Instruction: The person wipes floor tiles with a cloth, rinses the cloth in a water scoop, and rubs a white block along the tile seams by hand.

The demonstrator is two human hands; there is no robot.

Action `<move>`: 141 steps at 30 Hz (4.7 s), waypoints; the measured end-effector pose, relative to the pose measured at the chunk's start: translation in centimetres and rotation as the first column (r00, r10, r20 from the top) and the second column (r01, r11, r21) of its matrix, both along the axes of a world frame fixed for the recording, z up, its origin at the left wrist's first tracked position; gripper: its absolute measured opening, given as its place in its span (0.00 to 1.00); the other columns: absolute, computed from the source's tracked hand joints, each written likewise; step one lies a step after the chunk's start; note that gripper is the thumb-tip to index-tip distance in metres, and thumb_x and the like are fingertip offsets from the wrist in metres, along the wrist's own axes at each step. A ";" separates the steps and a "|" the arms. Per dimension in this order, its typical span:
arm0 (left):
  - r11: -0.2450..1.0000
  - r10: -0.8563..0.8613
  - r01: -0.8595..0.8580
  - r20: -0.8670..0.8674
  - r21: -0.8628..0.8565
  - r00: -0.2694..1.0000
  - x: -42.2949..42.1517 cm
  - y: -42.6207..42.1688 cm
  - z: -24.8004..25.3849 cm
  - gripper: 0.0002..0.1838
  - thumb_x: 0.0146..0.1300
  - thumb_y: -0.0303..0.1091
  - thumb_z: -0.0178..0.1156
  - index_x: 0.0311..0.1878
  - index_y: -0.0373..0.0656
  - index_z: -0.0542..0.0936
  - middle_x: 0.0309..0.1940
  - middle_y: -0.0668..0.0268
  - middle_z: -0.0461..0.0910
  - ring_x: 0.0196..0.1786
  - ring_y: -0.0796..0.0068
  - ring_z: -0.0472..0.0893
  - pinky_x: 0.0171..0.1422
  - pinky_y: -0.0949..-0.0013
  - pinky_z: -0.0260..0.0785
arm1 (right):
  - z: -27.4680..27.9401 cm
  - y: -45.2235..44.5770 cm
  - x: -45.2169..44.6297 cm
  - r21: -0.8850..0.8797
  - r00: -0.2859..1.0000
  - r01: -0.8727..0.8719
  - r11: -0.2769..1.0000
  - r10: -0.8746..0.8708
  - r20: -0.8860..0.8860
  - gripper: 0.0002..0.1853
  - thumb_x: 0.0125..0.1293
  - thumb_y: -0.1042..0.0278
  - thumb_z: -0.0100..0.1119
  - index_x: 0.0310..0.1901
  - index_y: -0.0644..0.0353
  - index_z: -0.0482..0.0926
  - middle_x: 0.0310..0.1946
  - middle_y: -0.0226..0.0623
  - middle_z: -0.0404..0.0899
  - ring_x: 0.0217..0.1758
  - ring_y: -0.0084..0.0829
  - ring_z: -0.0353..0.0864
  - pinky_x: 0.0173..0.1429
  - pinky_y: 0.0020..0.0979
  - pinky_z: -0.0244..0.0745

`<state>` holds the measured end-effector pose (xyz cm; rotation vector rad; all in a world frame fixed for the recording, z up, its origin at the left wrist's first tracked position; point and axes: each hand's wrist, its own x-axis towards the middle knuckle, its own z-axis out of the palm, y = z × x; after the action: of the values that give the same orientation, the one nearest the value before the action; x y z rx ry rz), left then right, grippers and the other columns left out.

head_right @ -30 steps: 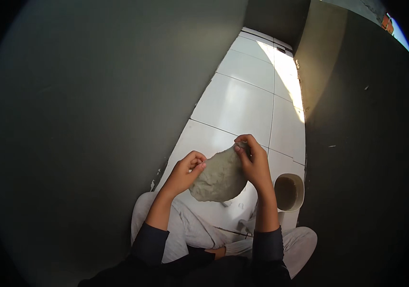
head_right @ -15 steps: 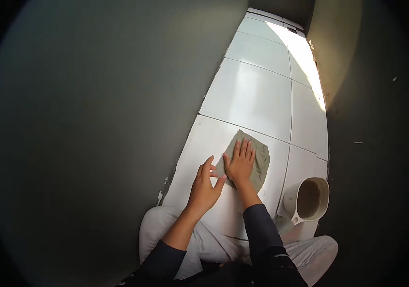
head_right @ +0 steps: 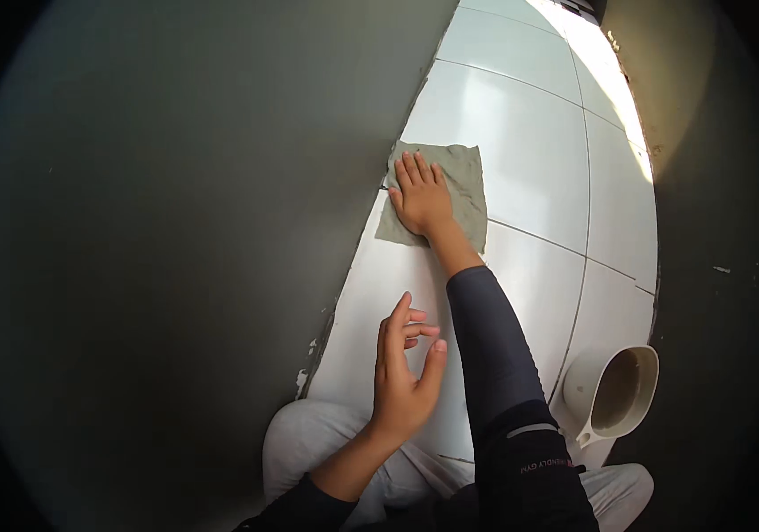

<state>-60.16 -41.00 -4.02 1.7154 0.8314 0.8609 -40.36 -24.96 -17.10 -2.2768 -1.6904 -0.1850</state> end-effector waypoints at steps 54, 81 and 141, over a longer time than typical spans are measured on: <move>0.890 -0.033 -0.107 0.296 0.443 0.955 -4.1 -2.0 2.6 0.21 0.62 0.23 0.52 0.60 0.35 0.68 0.42 0.58 0.73 0.43 0.66 0.74 0.48 0.67 0.69 | 11.2 -20.4 -14.3 0.250 -0.259 0.122 0.961 0.274 -0.926 0.06 0.67 0.71 0.49 0.42 0.60 0.74 0.37 0.32 0.77 0.39 0.23 0.74 0.48 0.27 0.71; 0.883 -0.419 0.433 -0.111 0.183 0.901 9.8 -17.4 2.1 0.14 0.60 0.29 0.55 0.49 0.36 0.73 0.45 0.55 0.73 0.50 0.55 0.74 0.55 0.59 0.68 | 17.9 -43.6 4.5 -0.036 0.736 0.350 0.936 -0.299 -0.608 0.16 0.49 0.65 0.67 0.38 0.62 0.76 0.31 0.41 0.80 0.37 0.39 0.80 0.43 0.36 0.73; 0.643 -0.491 0.591 0.330 -0.487 0.806 15.6 -18.8 3.8 0.21 0.56 0.20 0.53 0.55 0.41 0.68 0.45 0.61 0.73 0.48 0.72 0.75 0.46 0.70 0.72 | 17.2 -46.1 5.5 -0.176 0.774 0.241 0.955 -0.298 -0.558 0.29 0.43 0.61 0.69 0.48 0.64 0.74 0.46 0.55 0.75 0.50 0.49 0.77 0.55 0.41 0.72</move>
<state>-44.53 -59.85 -0.27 1.2112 0.3474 0.2750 -34.82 -71.05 0.09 -2.3038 -1.0695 0.5020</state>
